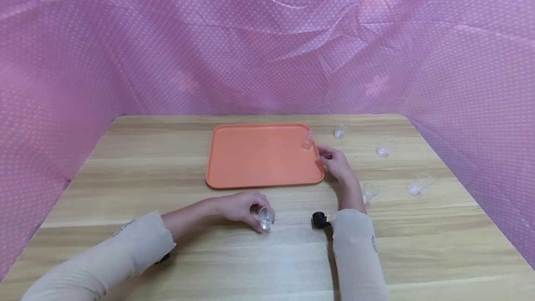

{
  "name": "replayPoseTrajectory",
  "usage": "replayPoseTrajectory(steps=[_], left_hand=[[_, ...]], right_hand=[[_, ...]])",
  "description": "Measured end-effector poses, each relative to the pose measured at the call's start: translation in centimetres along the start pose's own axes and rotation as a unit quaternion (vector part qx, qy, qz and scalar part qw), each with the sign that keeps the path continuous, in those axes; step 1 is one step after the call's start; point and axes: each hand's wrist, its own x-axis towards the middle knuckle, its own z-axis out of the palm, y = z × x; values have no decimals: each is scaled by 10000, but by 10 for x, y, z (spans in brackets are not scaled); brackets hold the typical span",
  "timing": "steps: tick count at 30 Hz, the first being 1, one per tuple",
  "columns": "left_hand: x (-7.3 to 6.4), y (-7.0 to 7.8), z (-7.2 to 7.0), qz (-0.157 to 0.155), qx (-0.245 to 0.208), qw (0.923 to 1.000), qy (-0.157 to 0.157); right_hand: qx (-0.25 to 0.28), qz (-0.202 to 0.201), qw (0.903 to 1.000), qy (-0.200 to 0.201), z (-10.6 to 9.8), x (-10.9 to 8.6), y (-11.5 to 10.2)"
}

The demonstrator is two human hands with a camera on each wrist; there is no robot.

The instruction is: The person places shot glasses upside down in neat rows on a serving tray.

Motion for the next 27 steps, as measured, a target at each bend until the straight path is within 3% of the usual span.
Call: replayPoseTrajectory(steps=[7, 15, 19, 27], left_hand=[[-1, 5, 3, -203, 80, 9996, 165], [1, 9, -1, -662, -239, 9971, 303], [5, 12, -6, -569, -333, 9972, 360], [15, 20, -17, -411, -20, 9962, 769]], right_hand=[[119, -48, 9999, -71, 0, -1, 0], [88, -111, 9999, -53, 0, -2, -2], [87, -74, 9999, -49, 1, -2, -2], [82, -31, 10000, -30, 0, -1, -1]])
